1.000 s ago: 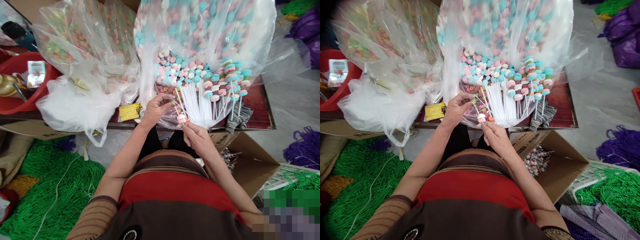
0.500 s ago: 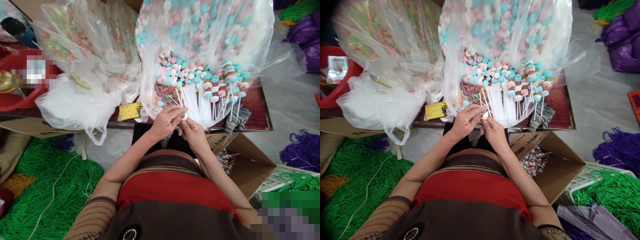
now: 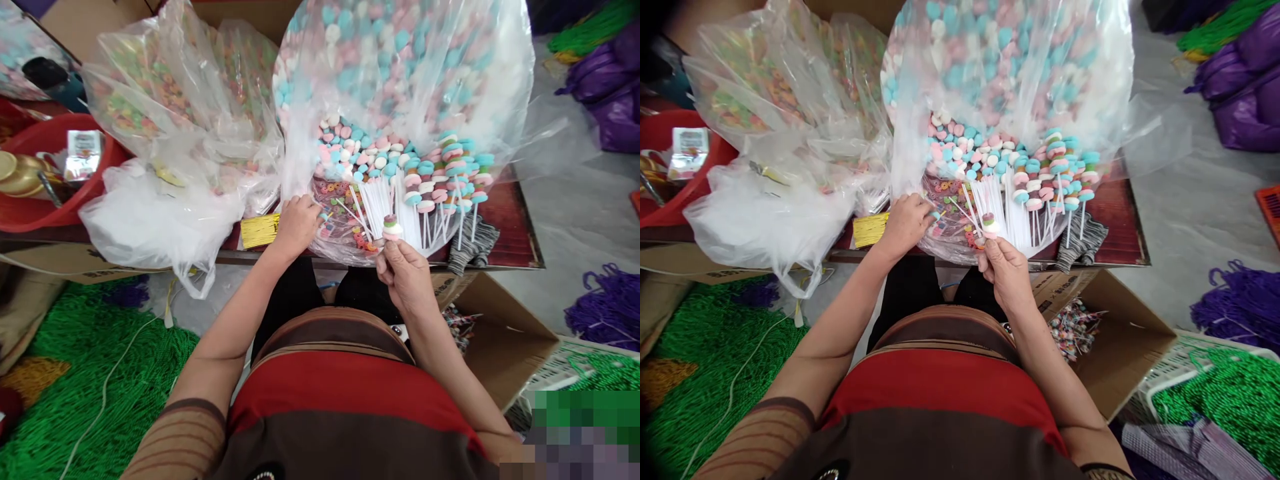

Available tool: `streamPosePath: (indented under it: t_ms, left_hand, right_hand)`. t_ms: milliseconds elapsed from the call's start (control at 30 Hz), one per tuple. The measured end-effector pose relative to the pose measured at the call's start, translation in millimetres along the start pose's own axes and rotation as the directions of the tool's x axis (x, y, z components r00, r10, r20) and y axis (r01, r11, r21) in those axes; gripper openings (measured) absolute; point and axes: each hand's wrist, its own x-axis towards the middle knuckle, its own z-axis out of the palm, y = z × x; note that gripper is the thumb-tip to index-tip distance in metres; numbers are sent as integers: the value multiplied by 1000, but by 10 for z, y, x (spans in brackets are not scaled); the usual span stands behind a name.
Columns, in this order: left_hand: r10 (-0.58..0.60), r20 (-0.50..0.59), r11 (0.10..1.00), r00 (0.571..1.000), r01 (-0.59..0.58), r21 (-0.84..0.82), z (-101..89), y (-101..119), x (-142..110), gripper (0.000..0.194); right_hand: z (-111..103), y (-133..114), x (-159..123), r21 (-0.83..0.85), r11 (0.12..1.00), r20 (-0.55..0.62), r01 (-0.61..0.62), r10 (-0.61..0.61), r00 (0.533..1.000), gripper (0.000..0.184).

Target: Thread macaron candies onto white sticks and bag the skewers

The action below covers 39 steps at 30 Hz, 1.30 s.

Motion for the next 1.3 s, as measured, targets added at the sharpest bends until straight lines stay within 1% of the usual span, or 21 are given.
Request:
streamPosePath:
  t_ms: [67, 100, 167, 233, 300, 333, 367, 400, 433, 500, 533, 600, 700, 833, 933, 1067, 1167, 1200, 1233, 1267, 1300]
  left_hand:
    - [34, -17, 999, 999, -35, -35, -8, -1, -38, 19]
    - [43, -23, 996, 999, -45, -81, -17, -11, -45, 17]
    - [29, -33, 970, 999, -36, -239, -40, -40, -20, 16]
    - [-28, -56, 892, 998, -1, -453, -62, -60, 72, 18]
    - [-84, -91, 779, 992, 8, -627, -79, -48, 243, 23]
    - [-102, -108, 740, 989, 3, -673, -85, -24, 356, 24]
    - [-110, -122, 724, 986, -5, -689, -89, 11, 485, 24]
    - [-109, -133, 738, 985, -10, -675, -92, 58, 624, 22]
    - [-102, -143, 773, 984, -12, -634, -93, 113, 768, 20]
    - [-70, -165, 864, 984, -23, -502, -85, 231, 1044, 18]
    - [-57, -152, 905, 987, -13, -426, -75, 285, 1164, 19]
    - [-45, -74, 965, 996, 25, -260, -47, 366, 1344, 20]
    - [-38, 48, 999, 998, 40, -27, -27, 419, 1441, 22]
    - [-21, 184, 984, 983, -12, 179, -109, 447, 1355, 37]
    - [3, 182, 976, 983, -43, 213, -162, 467, 1289, 36]
    - [42, 124, 973, 991, -68, 219, -149, 478, 1298, 30]
    - [50, 72, 977, 996, -63, 204, -137, 438, 1308, 30]
    - [43, 34, 983, 998, -49, 179, -137, 411, 1294, 31]
    - [29, -15, 992, 999, -27, 120, -137, 380, 1265, 31]
    - [2, -66, 1000, 998, -1, 14, -136, 349, 1217, 30]
    - [-44, -108, 989, 993, 28, -145, -133, 322, 1146, 30]
  right_hand:
    - [-35, 7, 10, 15, 1000, -11, -2, 2, 1000, 46]
    - [-47, 10, 15, 23, 1000, -15, -2, 2, 1000, 46]
    - [-62, 19, 23, 34, 999, -16, -2, 2, 1000, 45]
    - [-63, 28, 27, 32, 999, -7, -4, 5, 1000, 45]
    - [-59, 34, 27, 29, 999, 1, -13, 13, 1000, 46]
    - [-57, 36, 25, 32, 999, 2, -21, 20, 1000, 46]
    - [-55, 38, 23, 37, 999, 2, -28, 28, 1000, 46]
    - [-55, 39, 20, 43, 998, 1, -36, 36, 999, 46]
    - [-56, 40, 15, 50, 998, -2, -42, 42, 999, 47]
    - [-61, 42, 4, 59, 997, -4, -50, 51, 999, 47]
    - [-66, 43, -1, 60, 997, -4, -52, 52, 999, 47]
    - [-80, 48, -9, 60, 997, -3, -51, 52, 999, 46]
    - [-100, 63, -5, 58, 997, -11, -50, 51, 999, 47]
    - [-100, 101, 26, 44, 998, -11, -43, 44, 999, 55]
    - [-68, 142, 71, 50, 997, 7, -59, 59, 998, 59]
    - [-29, 199, 123, 73, 996, 32, -44, 42, 999, 58]
    - [-45, 195, 149, 52, 998, 32, -22, 20, 999, 60]
    - [-59, 175, 167, 38, 999, 26, -8, 7, 1000, 61]
    - [-74, 144, 193, 23, 1000, 14, 12, -13, 1000, 62]
    - [-87, 105, 228, 9, 999, -2, 39, -38, 999, 62]
    - [-96, 59, 271, -2, 998, -22, 67, -67, 998, 61]
